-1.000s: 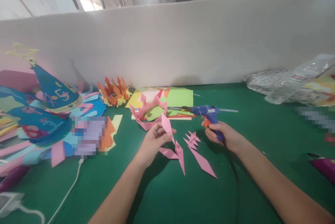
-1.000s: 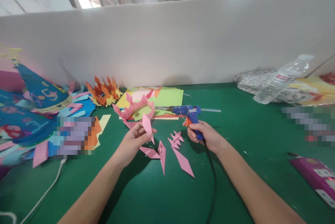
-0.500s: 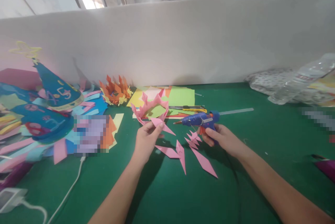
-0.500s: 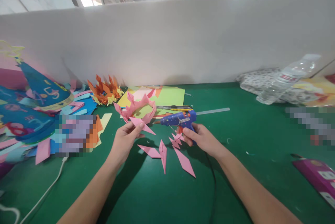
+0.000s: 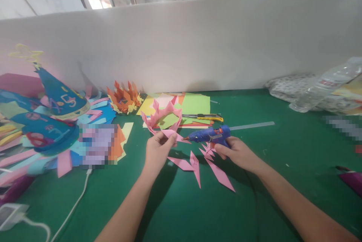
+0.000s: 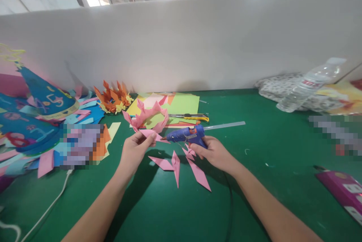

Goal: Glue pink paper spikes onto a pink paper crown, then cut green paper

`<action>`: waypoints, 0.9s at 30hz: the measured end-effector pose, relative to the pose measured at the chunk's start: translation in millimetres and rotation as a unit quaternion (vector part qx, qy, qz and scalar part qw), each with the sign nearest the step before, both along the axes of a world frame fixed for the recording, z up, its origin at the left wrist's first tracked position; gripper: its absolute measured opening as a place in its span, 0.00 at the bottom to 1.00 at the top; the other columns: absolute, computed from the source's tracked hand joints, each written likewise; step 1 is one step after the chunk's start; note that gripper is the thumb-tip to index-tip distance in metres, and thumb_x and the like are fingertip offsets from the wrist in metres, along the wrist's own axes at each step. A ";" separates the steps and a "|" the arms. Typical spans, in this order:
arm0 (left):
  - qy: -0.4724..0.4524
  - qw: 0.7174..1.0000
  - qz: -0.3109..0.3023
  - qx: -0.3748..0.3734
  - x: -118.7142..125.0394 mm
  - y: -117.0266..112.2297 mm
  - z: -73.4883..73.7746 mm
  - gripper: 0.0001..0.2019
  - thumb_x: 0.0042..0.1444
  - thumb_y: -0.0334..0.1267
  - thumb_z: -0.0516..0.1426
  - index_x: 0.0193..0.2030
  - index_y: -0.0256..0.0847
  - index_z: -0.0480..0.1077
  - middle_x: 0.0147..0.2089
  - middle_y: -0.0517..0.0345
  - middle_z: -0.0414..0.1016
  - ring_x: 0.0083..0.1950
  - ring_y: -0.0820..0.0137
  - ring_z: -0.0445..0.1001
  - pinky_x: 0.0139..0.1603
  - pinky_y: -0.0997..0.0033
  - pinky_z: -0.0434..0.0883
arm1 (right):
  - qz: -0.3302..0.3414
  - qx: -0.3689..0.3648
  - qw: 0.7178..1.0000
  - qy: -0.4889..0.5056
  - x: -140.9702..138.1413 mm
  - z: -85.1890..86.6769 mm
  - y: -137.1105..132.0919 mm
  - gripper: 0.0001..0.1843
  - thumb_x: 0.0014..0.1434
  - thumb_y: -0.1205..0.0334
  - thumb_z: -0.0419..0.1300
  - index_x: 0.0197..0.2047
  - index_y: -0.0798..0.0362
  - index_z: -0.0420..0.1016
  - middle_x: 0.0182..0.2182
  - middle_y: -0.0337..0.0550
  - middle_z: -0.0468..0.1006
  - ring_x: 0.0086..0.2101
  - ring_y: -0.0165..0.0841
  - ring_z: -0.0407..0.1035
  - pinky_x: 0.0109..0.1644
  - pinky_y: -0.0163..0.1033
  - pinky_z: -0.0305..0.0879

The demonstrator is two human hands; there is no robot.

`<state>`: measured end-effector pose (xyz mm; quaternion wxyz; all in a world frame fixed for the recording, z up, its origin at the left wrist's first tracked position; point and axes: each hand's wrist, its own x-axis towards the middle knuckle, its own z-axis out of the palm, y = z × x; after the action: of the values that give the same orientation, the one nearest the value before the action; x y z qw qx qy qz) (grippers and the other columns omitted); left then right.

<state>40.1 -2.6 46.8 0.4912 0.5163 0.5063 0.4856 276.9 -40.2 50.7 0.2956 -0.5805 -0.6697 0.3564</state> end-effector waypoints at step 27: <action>-0.013 1.000 0.000 -0.005 -4.0 5.0 -4.3 0.14 0.45 0.45 0.62 0.32 0.35 0.74 0.26 0.59 0.75 0.27 0.73 0.72 0.32 0.75 0.69 | -0.008 0.013 0.999 -0.049 5.6 1.0 0.5 0.26 0.55 0.41 0.50 0.16 0.53 0.62 0.16 0.38 0.67 0.20 0.29 0.62 0.27 0.34 0.58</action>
<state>36.1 2.4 42.5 0.5007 0.5071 0.5023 0.4898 282.4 -39.8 51.7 0.2724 -0.5988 -0.6835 0.3163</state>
